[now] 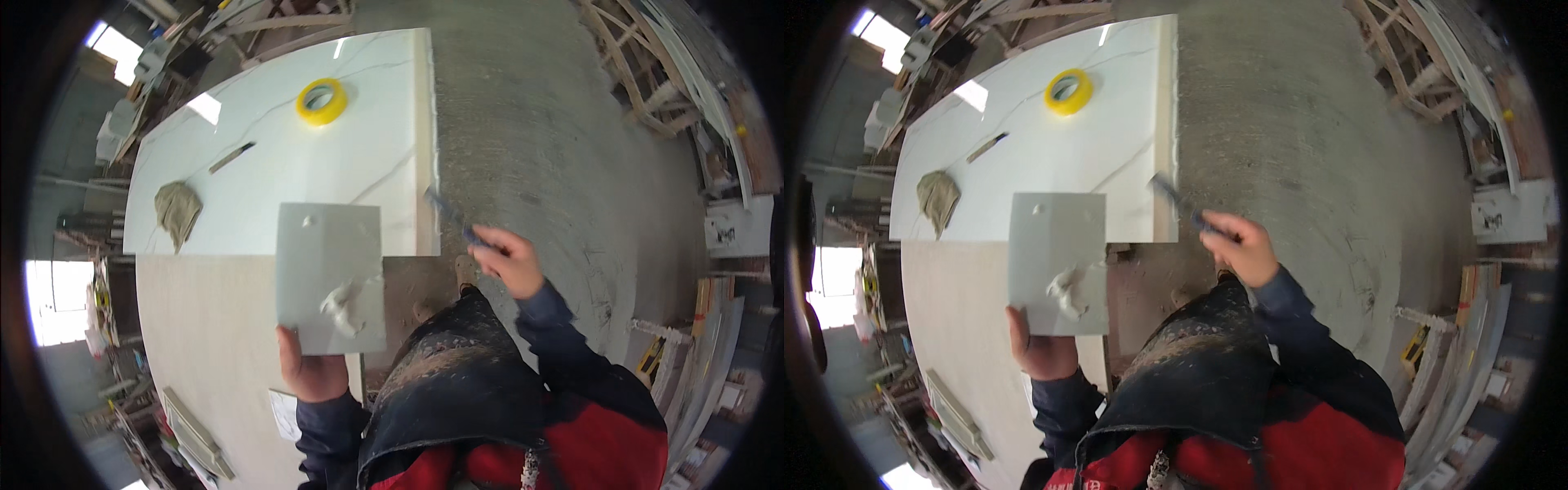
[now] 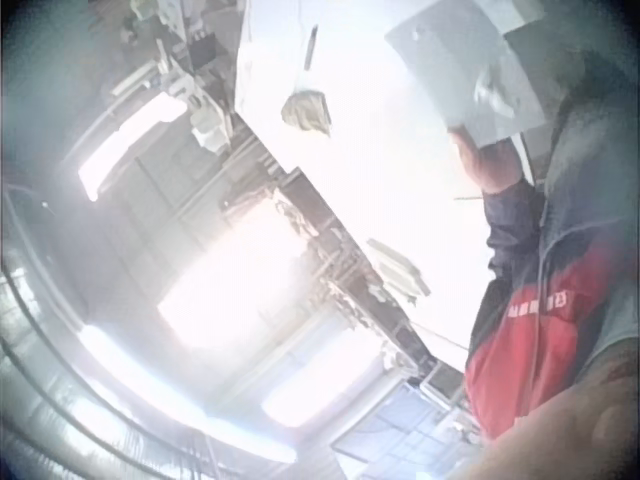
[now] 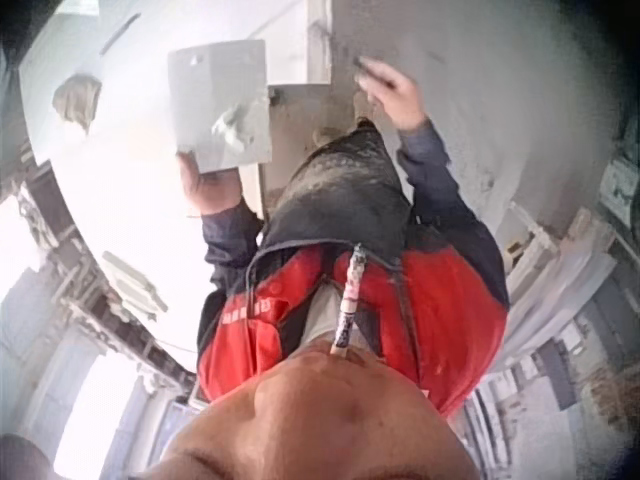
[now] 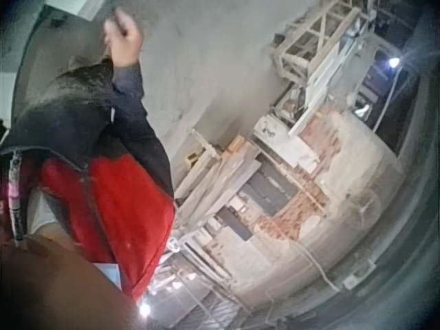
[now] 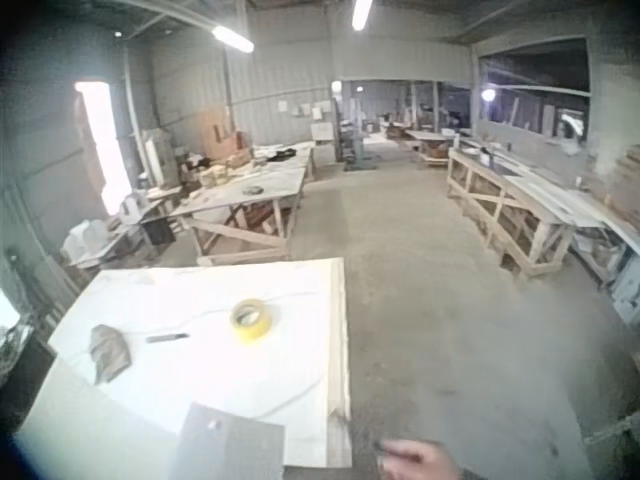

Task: The person applies a white adhesive to the edge of a large white tile using a putty knife, then retrieves clamps and a wooden spacer from a nearby box. They position the spacer against the tile edge and secure it with clamps, then apply yellow tape to the tile edge.

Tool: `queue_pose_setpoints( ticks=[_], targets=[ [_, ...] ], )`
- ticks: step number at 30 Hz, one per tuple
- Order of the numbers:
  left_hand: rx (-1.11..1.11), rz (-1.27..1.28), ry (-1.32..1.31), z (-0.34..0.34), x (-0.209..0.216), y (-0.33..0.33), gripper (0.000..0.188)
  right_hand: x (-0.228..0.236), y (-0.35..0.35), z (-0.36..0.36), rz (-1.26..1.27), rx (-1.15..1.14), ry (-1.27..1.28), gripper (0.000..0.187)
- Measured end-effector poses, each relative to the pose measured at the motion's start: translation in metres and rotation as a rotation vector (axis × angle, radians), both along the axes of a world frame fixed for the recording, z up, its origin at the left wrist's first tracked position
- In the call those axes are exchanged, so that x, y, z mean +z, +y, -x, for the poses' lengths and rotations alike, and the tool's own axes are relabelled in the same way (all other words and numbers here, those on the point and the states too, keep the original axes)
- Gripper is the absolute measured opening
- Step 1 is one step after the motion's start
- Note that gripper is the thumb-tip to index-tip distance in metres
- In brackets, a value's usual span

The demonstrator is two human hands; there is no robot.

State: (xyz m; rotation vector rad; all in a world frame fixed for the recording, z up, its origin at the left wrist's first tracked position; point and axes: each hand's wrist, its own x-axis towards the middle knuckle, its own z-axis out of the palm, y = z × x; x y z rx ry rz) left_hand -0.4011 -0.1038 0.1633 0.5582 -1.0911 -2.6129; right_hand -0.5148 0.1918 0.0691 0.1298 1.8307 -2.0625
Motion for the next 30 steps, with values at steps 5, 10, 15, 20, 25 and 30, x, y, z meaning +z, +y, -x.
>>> queue_pose_setpoints(
  ticks=[5,10,15,20,25,30],
  targets=[
    [-0.022,0.061,-0.038,-0.001,-0.01,0.006,0.064,0.109,-0.011,-0.03,-0.332,0.502,0.588,0.027],
    [-0.041,0.132,-0.04,-0.001,-0.005,0.015,0.061,0.127,-0.025,-0.052,-0.534,0.514,0.651,0.027],
    [0.021,0.154,-0.04,-0.017,-0.015,0.004,0.06,0.124,-0.013,-0.065,-0.634,0.575,0.554,0.026],
    [0.031,0.07,0.03,-0.018,-0.014,-0.006,0.06,0.041,0.018,-0.058,-0.216,0.148,-0.066,0.035],
    [0.119,0.12,-0.03,-0.026,-0.004,-0.009,0.063,-0.03,-0.004,-0.074,0.18,-0.155,-0.298,0.042],
    [0.148,0.118,-0.057,-0.034,-0.003,-0.012,0.061,-0.054,-0.029,-0.078,0.16,-0.247,-0.272,0.042]
  ],
)
